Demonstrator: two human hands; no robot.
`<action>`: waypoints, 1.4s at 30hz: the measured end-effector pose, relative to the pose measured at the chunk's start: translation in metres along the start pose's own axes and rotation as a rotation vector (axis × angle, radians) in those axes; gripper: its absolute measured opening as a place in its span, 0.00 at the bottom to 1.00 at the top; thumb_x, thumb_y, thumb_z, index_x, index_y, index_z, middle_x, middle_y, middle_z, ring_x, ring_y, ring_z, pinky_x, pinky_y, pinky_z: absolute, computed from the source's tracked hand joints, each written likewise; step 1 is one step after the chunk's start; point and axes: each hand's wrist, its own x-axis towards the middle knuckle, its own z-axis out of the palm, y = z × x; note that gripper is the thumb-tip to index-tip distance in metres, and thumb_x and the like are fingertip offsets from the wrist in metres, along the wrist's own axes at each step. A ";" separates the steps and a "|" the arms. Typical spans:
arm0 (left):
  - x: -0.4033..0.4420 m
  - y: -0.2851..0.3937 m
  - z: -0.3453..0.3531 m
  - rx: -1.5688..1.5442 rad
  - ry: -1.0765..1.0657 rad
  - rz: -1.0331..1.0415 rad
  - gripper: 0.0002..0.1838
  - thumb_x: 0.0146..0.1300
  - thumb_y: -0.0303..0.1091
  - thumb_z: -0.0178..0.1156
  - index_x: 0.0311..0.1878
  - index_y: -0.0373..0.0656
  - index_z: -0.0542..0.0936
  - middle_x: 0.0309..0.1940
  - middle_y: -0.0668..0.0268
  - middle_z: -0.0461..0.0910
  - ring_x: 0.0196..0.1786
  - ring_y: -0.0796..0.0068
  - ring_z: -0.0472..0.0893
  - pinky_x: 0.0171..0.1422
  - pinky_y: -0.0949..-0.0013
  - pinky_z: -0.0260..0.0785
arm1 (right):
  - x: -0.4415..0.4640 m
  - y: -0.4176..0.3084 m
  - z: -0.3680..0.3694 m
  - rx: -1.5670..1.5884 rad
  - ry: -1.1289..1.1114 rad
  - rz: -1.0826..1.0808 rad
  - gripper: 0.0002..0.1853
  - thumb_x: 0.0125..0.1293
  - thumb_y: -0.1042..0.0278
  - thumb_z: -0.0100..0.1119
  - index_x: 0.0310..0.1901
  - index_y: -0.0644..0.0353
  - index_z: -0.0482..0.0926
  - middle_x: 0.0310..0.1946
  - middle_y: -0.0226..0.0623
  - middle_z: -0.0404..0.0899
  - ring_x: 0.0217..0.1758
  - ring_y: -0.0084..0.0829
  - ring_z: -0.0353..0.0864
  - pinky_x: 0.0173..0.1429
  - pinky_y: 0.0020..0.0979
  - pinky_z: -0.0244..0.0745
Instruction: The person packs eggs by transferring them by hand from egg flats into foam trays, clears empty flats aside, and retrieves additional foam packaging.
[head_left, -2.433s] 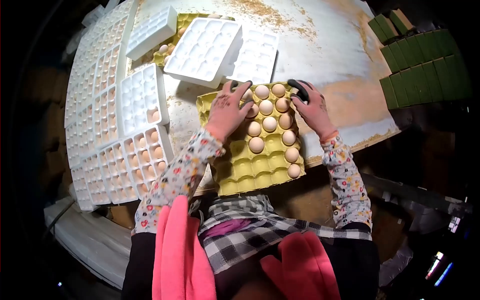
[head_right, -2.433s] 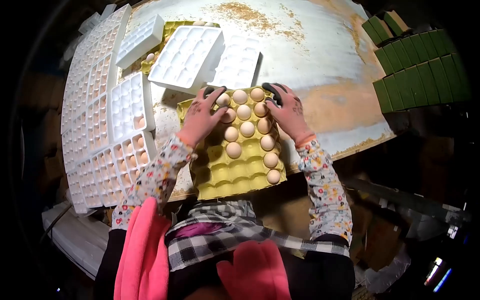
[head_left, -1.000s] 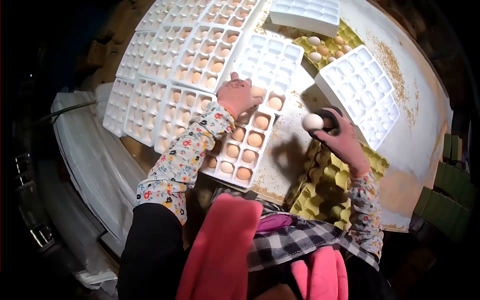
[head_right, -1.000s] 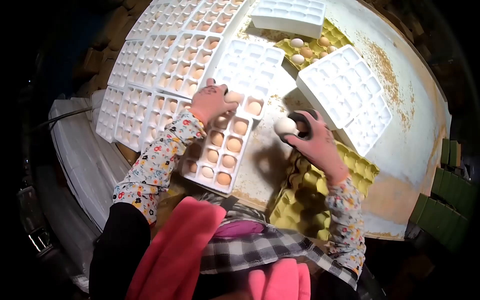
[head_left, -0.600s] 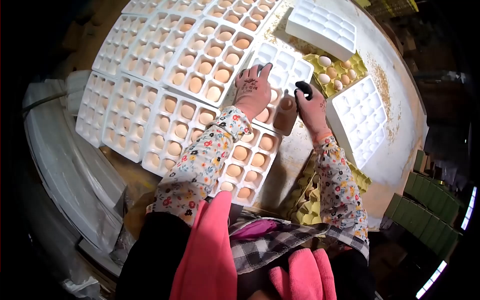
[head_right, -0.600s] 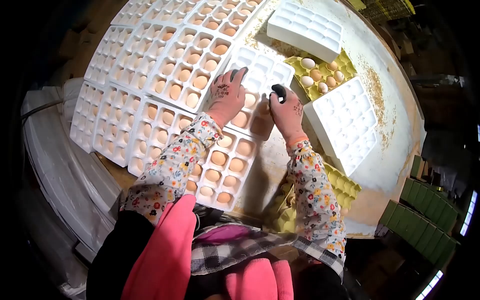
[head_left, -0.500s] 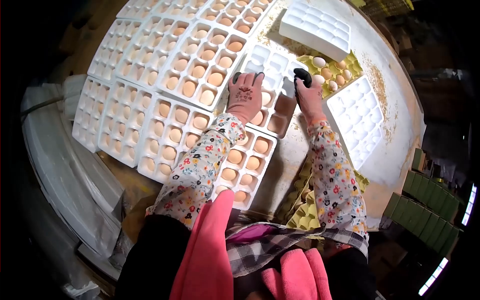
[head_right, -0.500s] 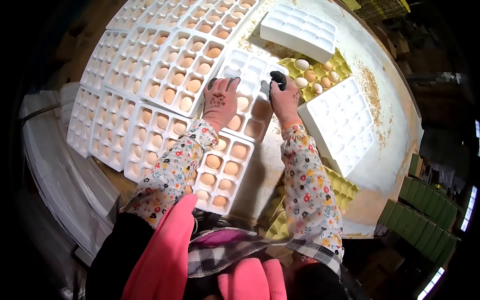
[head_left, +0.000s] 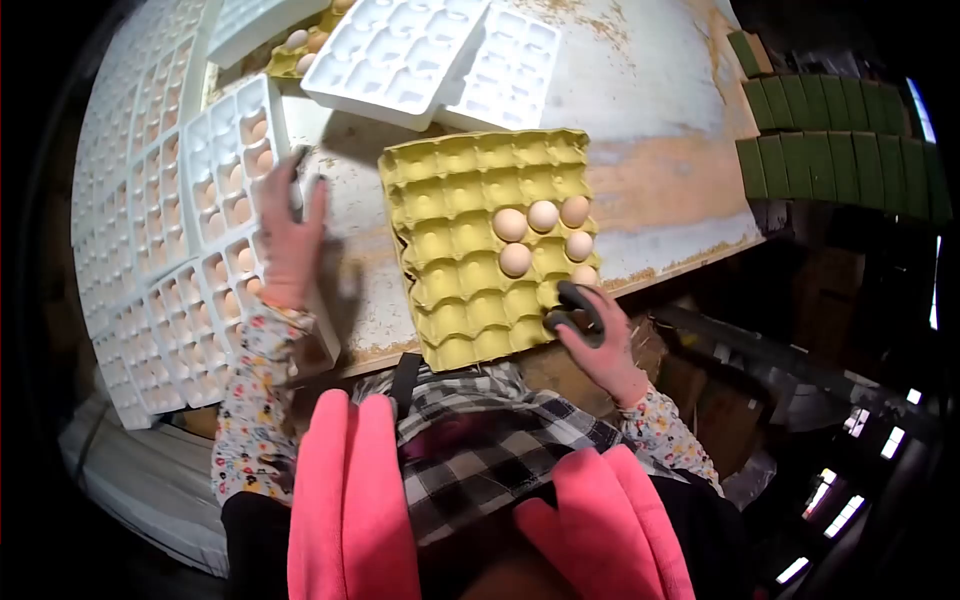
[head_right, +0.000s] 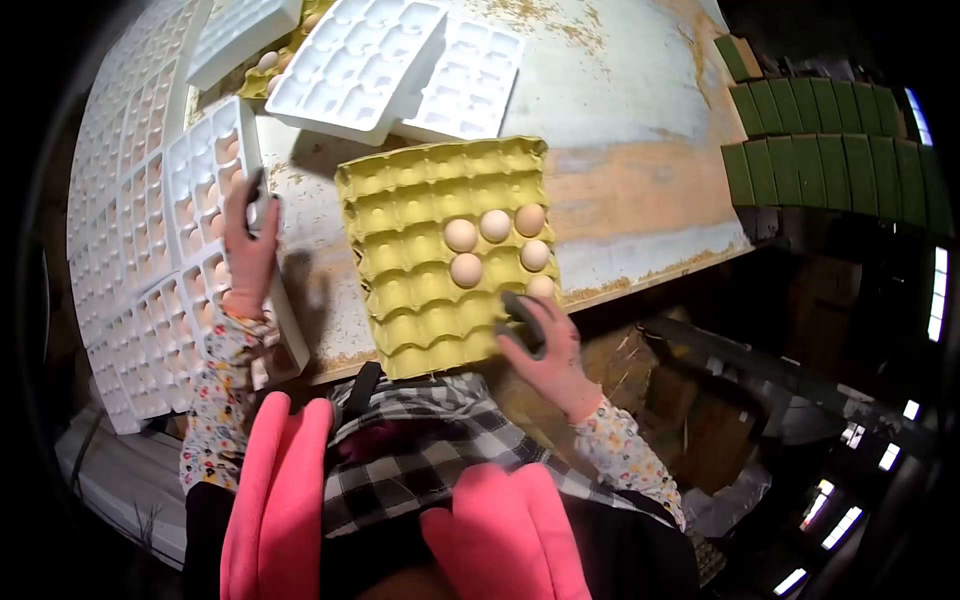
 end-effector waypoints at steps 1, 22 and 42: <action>-0.016 0.046 0.033 -0.096 -0.156 0.106 0.22 0.58 0.36 0.62 0.57 0.43 0.75 0.51 0.53 0.75 0.57 0.51 0.73 0.64 0.58 0.64 | -0.019 0.031 -0.019 -0.010 0.109 0.111 0.28 0.53 0.70 0.67 0.58 0.63 0.73 0.50 0.46 0.74 0.53 0.43 0.75 0.60 0.36 0.69; -0.016 0.171 0.120 0.508 -0.822 -0.062 0.21 0.57 0.48 0.62 0.49 0.45 0.81 0.48 0.54 0.73 0.50 0.56 0.78 0.56 0.59 0.70 | 0.032 0.102 -0.033 -0.519 -0.072 -0.452 0.27 0.50 0.66 0.65 0.55 0.58 0.71 0.50 0.47 0.70 0.50 0.47 0.75 0.50 0.40 0.75; -0.021 0.095 -0.001 0.098 -0.578 -0.194 0.31 0.46 0.56 0.70 0.52 0.49 0.79 0.61 0.49 0.65 0.58 0.48 0.73 0.63 0.58 0.66 | 0.081 0.046 -0.050 -0.646 -0.073 -0.217 0.24 0.43 0.70 0.70 0.47 0.57 0.77 0.54 0.46 0.70 0.48 0.46 0.72 0.49 0.41 0.73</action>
